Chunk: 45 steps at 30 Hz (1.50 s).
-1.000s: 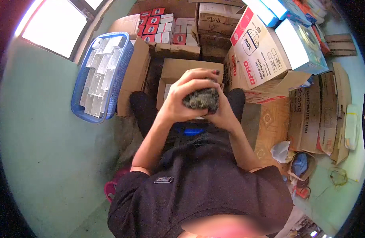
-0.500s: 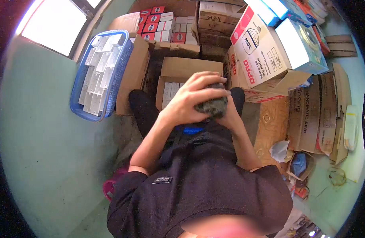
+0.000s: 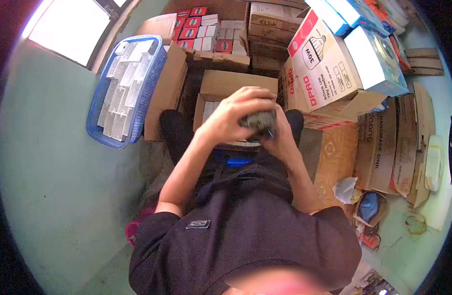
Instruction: Cleaning small white boxes with a cloth and placing them into a blue basket.
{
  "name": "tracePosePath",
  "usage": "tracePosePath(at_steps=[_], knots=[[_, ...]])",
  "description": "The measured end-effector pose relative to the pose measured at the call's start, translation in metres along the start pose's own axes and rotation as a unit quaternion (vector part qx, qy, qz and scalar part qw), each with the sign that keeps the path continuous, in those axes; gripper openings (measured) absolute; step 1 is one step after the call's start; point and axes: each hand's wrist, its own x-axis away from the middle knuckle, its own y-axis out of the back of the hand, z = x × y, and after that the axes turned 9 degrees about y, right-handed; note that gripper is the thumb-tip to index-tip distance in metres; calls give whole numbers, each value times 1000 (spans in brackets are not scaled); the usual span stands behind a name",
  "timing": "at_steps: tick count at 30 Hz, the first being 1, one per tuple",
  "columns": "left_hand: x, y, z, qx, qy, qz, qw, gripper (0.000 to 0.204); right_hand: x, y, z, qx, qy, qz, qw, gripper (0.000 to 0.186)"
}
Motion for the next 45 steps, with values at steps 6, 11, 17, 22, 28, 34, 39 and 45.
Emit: tracePosePath(at_steps=[6, 11, 17, 22, 28, 34, 39, 45], knots=[[2, -12, 46, 238, 195, -184, 933, 46, 2, -10, 4, -59, -176, 53, 981, 82], [37, -59, 69, 388, 245, -126, 880, 72, 25, -15, -35, -508, -306, -121, 796, 76], [36, -18, 28, 133, 194, -115, 965, 102, 27, -11, -51, -362, -309, -122, 871, 68], [32, -27, 20, 99, 230, -39, 967, 113, 4, -27, -37, -189, -148, -81, 967, 66], [30, -32, 26, 670, 175, -190, 696, 97, -21, -25, -35, -462, -300, -91, 829, 49], [28, -36, 33, 354, 103, -270, 890, 96, -4, -42, -31, -514, -402, -114, 749, 31], [33, -31, 14, 407, 187, -294, 844, 108, -19, -38, -4, -364, -154, -258, 882, 31], [33, -38, 7, 157, -4, -240, 958, 114, -14, -45, 4, -428, -241, -282, 824, 38]])
